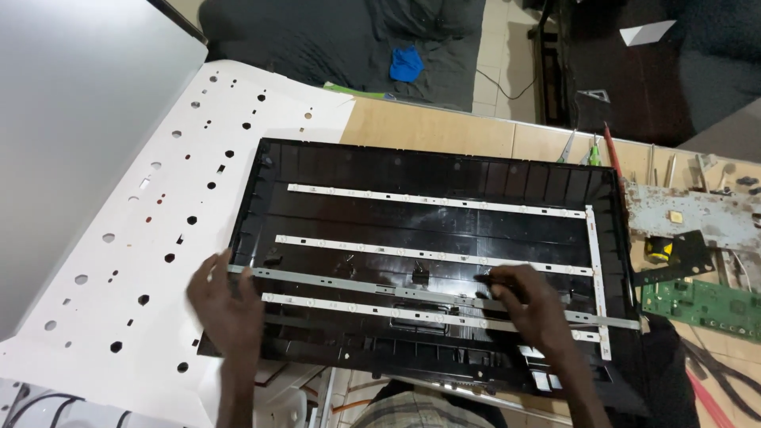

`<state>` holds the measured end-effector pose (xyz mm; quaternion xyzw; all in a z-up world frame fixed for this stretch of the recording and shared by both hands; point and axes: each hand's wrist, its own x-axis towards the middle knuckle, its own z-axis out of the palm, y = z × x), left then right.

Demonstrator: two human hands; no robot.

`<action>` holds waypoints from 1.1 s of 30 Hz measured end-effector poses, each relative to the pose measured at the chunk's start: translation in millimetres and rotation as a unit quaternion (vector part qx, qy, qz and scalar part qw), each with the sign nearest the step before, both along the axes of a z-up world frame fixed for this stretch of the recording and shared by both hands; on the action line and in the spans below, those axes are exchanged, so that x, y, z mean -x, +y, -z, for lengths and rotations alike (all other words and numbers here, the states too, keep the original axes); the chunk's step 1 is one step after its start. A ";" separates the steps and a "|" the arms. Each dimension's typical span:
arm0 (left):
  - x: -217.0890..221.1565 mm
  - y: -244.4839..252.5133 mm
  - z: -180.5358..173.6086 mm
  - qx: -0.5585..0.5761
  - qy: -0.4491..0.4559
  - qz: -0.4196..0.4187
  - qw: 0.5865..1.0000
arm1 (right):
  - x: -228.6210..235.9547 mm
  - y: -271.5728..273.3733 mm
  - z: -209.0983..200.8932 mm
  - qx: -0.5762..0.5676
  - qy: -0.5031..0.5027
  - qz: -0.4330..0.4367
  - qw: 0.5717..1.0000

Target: The person aligns and secures white LED light strips onto the back of a black television chassis. They use their hands to position the strips and apply adhesive tape to fix them in place.

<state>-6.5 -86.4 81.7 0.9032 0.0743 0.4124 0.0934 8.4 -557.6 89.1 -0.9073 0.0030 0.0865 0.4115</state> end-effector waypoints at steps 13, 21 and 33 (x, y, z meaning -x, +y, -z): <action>-46.3 -176.6 -47.7 0.502 0.095 0.275 0.815 | -27.0 13.7 -52.5 -0.279 -0.121 0.240 0.922; -56.6 -237.4 -66.3 0.588 0.122 0.355 0.717 | -27.0 22.0 -80.7 -0.298 -0.115 0.270 0.908; -52.2 -240.9 -62.7 0.617 0.172 0.349 0.684 | -27.5 13.3 -71.4 -0.307 -0.104 0.277 0.905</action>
